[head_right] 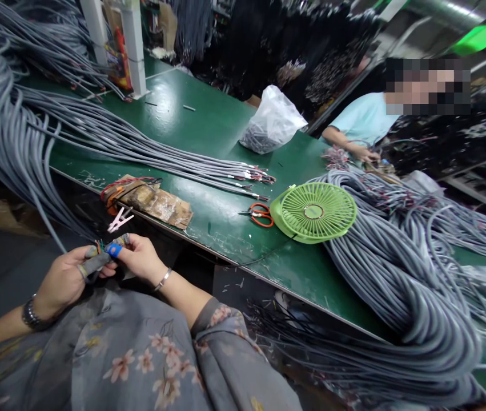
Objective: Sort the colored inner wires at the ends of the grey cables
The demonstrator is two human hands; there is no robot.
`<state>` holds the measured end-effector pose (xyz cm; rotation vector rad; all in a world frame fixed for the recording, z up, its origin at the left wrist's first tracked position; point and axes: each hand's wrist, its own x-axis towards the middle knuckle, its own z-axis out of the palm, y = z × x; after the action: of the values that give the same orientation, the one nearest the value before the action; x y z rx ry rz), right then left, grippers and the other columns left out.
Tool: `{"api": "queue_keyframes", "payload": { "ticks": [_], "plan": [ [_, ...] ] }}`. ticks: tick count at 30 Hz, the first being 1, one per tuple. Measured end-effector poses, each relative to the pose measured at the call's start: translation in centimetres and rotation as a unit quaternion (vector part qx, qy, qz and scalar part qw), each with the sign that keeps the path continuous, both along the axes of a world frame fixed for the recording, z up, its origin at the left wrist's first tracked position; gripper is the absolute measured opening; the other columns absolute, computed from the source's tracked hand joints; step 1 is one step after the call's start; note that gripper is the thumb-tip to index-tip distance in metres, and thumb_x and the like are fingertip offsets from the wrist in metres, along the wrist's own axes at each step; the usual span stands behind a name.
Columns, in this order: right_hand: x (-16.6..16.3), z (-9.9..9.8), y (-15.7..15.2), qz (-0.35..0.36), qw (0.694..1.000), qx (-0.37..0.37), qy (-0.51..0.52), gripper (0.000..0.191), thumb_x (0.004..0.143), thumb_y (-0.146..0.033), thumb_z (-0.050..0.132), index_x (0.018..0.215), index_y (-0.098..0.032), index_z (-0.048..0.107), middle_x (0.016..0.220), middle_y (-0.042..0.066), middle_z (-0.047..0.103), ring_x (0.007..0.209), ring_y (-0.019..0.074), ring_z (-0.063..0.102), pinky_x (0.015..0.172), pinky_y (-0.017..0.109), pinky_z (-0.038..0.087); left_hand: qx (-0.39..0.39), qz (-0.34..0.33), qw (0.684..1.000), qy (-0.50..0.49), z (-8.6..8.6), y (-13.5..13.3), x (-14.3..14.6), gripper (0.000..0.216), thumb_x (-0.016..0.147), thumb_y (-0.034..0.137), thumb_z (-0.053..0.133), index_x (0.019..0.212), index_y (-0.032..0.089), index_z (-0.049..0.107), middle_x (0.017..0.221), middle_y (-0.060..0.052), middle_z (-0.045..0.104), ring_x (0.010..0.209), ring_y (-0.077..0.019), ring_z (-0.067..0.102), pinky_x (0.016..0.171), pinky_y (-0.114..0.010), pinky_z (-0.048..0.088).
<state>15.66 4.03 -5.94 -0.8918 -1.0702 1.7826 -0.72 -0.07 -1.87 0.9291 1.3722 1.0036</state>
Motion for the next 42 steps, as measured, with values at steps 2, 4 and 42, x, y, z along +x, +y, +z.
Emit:
{"api": "queue_keyframes", "payload": {
  "ticks": [2, 4, 42],
  "plan": [
    [-0.1, 0.0, -0.1, 0.001, 1.000, -0.009, 0.014, 0.064, 0.058, -0.068, 0.112, 0.077, -0.022, 0.071, 0.073, -0.004, 0.066, 0.067, 0.0130, 0.054, 0.072, 0.033, 0.053, -0.003, 0.021, 1.000, -0.017, -0.1, -0.1, 0.2, 0.047, 0.050, 0.059, 0.106, 0.062, 0.024, 0.078, 0.061, -0.006, 0.080, 0.054, -0.0223, 0.073, 0.059, -0.033, 0.062],
    [0.0, 0.0, -0.2, 0.009, 1.000, -0.012, 0.027, 0.065, 0.057, -0.068, 0.113, 0.079, -0.021, 0.074, 0.073, -0.003, 0.068, 0.067, 0.0128, 0.055, 0.070, 0.033, 0.053, -0.005, 0.034, 0.999, -0.035, -0.1, -0.1, 0.2, 0.043, 0.051, 0.054, 0.106, 0.062, 0.024, 0.077, 0.060, -0.005, 0.080, 0.051, -0.0212, 0.071, 0.057, -0.032, 0.060],
    [-1.0, 1.2, 3.7, -0.025, 0.978, -0.161, 0.129, 0.066, 0.098, -0.086, 0.078, 0.084, -0.022, 0.073, 0.076, 0.002, 0.073, 0.068, 0.0152, 0.063, 0.063, 0.025, 0.058, -0.025, -0.014, 0.993, -0.118, 0.6, 1.1, -0.2, 0.033, 0.055, 0.037, 0.104, 0.063, 0.020, 0.077, 0.057, -0.005, 0.073, 0.043, -0.0125, 0.056, 0.045, -0.024, 0.041]
  ]
}}
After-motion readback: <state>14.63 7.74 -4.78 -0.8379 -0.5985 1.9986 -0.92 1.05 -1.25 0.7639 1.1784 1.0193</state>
